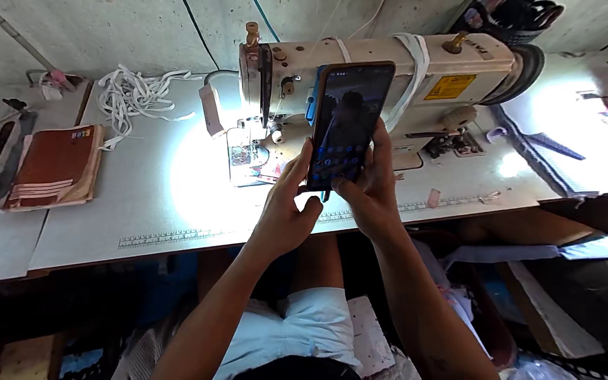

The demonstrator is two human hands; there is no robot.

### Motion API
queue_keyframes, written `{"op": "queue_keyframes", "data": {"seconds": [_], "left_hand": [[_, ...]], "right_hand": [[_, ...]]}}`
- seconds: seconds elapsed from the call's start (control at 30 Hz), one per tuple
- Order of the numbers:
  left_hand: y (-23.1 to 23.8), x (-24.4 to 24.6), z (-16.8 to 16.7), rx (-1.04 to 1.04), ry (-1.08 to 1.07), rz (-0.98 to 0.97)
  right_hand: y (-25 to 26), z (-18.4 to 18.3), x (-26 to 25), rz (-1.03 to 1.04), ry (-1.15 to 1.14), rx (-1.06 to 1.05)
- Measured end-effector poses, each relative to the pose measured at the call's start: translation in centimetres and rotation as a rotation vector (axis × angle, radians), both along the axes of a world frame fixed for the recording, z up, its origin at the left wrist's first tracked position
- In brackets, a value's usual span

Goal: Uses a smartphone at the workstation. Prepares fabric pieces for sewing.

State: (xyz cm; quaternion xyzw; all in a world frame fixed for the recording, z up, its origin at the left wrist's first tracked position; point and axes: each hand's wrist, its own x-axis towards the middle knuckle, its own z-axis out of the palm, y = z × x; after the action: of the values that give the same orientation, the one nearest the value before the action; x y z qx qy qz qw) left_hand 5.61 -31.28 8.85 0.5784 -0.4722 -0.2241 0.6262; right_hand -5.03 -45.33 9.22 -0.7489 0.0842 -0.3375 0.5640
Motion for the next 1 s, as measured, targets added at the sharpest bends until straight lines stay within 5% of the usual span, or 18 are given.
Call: {"op": "queue_keyframes", "data": {"seconds": [1.0], "left_hand": [[0.15, 0.11, 0.03, -0.013, -0.001, -0.008]], "right_hand": [[-0.18, -0.24, -0.20, 0.030, -0.022, -0.016]]}}
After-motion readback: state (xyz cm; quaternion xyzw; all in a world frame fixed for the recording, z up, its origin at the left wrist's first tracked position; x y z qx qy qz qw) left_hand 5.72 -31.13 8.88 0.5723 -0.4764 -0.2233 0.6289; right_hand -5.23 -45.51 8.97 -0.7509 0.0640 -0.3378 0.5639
